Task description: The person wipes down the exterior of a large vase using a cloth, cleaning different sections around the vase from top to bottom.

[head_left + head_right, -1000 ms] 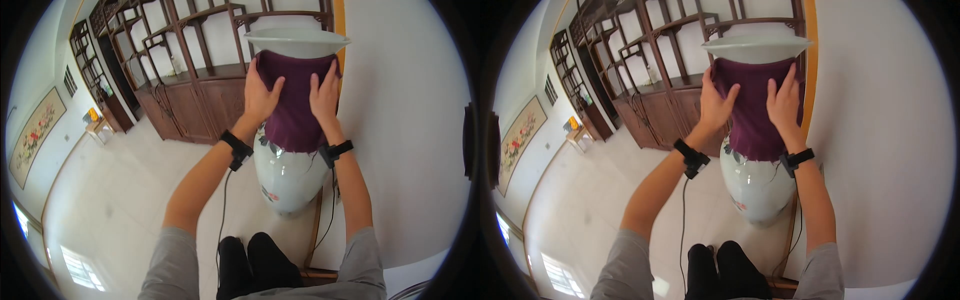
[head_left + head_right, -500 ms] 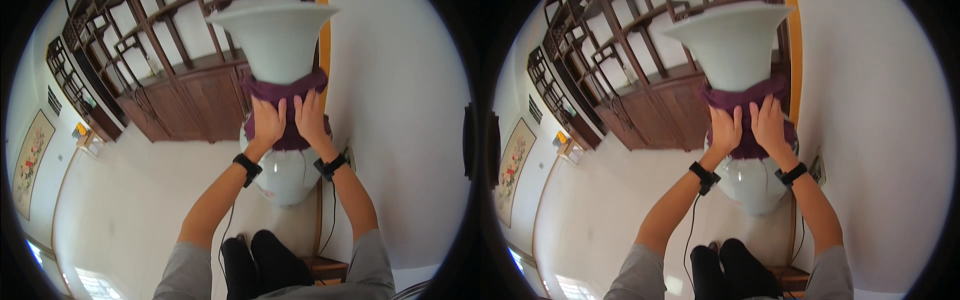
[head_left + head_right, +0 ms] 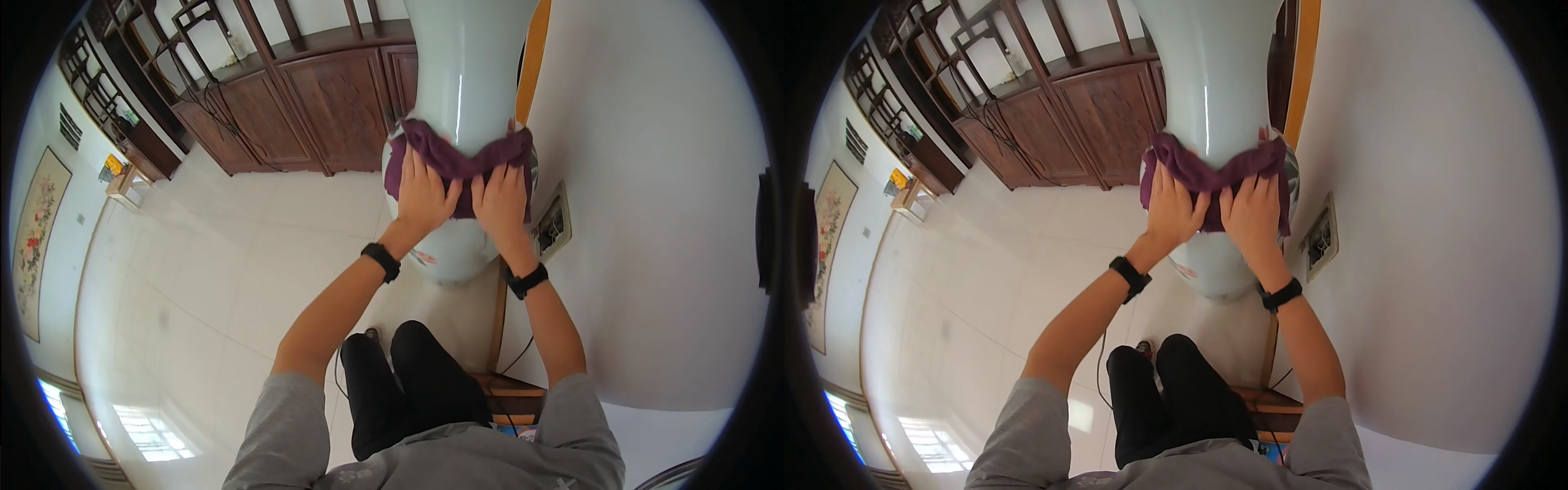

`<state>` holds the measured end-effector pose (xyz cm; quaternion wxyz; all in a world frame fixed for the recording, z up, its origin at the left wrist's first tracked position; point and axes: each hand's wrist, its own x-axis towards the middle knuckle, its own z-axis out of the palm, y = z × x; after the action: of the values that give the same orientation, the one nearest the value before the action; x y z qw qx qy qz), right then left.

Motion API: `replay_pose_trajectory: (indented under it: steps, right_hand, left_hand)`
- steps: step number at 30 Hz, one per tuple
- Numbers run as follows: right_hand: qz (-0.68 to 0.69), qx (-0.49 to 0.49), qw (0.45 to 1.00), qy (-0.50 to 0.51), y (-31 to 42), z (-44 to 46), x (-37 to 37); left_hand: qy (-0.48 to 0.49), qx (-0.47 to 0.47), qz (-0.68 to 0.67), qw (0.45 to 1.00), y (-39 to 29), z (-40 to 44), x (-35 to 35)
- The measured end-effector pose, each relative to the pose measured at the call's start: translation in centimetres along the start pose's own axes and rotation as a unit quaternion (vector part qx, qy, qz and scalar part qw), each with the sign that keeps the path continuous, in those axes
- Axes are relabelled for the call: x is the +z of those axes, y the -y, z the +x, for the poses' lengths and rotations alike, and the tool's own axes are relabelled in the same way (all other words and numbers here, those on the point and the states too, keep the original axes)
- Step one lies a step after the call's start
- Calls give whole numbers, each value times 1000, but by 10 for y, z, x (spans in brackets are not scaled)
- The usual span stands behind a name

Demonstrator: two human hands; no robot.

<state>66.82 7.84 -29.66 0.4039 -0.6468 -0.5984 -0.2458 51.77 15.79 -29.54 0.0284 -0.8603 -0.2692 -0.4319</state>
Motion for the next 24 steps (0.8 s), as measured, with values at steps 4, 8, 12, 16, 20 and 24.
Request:
replay_pose_trajectory:
  steps: [4,8,12,16,20,24]
  right_hand:
    - [-20,8,999,35,10,-38,17]
    - [22,24,999,41,19,-82,12]
    - [127,134,982,-36,0,-111,-26]
    - [181,96,976,-78,3,-75,-66]
    - [223,101,963,-111,3,-48,-87]
    - [293,102,940,-140,14,-13,-96]
  left_hand:
    - [45,7,-9,999,11,-33,-3]
    - [154,62,117,979,24,-82,-27]
    - [182,48,68,980,27,-116,-94]
    - [81,23,-34,996,39,-99,-150]
    - [75,-157,-167,970,24,-80,-192]
    - [40,-212,-209,954,10,-42,-214]
